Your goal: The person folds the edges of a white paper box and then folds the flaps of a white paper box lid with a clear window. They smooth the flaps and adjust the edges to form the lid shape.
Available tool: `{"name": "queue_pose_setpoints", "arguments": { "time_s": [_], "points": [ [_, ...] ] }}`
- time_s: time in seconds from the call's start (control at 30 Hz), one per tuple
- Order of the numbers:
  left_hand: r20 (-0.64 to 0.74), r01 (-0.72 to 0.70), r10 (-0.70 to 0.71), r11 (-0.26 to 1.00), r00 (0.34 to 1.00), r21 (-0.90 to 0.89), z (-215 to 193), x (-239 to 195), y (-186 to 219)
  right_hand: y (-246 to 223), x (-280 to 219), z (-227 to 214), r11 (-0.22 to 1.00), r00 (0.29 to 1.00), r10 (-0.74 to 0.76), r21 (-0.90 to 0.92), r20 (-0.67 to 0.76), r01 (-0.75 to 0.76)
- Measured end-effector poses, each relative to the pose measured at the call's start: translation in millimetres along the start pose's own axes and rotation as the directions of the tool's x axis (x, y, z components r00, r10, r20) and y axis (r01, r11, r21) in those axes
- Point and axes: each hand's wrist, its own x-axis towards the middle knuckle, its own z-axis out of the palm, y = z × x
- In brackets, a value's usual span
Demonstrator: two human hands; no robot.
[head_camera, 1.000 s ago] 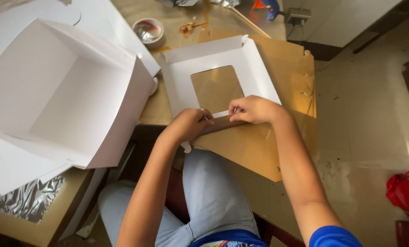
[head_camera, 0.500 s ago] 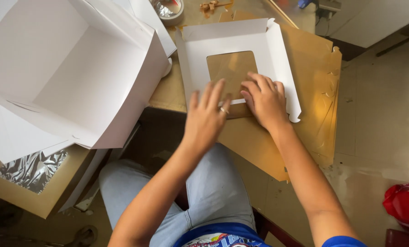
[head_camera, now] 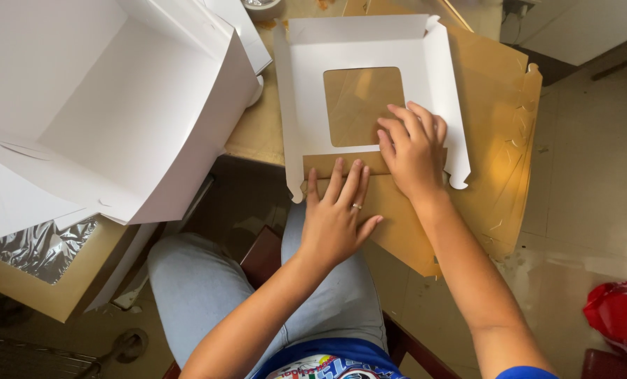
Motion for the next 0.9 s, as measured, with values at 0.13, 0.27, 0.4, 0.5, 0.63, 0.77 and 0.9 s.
{"name": "queue_pose_setpoints", "arguments": {
  "time_s": [0.13,0.27,0.4,0.5,0.63,0.77,0.9],
  "points": [
    [0.0,-0.02,0.02,0.999,1.0,0.044,-1,5,-1,0,-4,-1,0.987,0.991,-0.062,-0.152,-0.117,0.044],
    [-0.007,-0.009,0.009,1.0,1.0,0.019,0,6,2,3,-2,3,0.987,0.99,-0.134,0.097,0.053,0.129],
    [0.018,0.013,-0.013,1.0,1.0,0.011,-1,8,6,18,-5,17,0.993,0.972,-0.075,0.103,0.222,0.053],
    [-0.028,0.079,-0.08,0.997,0.996,-0.02,7,9,12,19,-3,16,0.99,0.949,-0.073,0.139,0.308,0.031],
    [-0.086,0.117,-0.115,0.993,0.99,0.022,14,9,17,33,3,10,0.994,0.928,-0.097,0.081,0.359,0.072],
    [-0.101,0.125,-0.126,0.992,0.987,-0.013,11,7,15,38,15,-11,0.818,0.857,-0.098,0.531,0.506,-0.22],
    [-0.107,0.075,-0.077,0.997,0.991,-0.027,7,0,5,34,25,-18,0.807,0.776,-0.11,0.512,0.621,-0.294]
  ]
}}
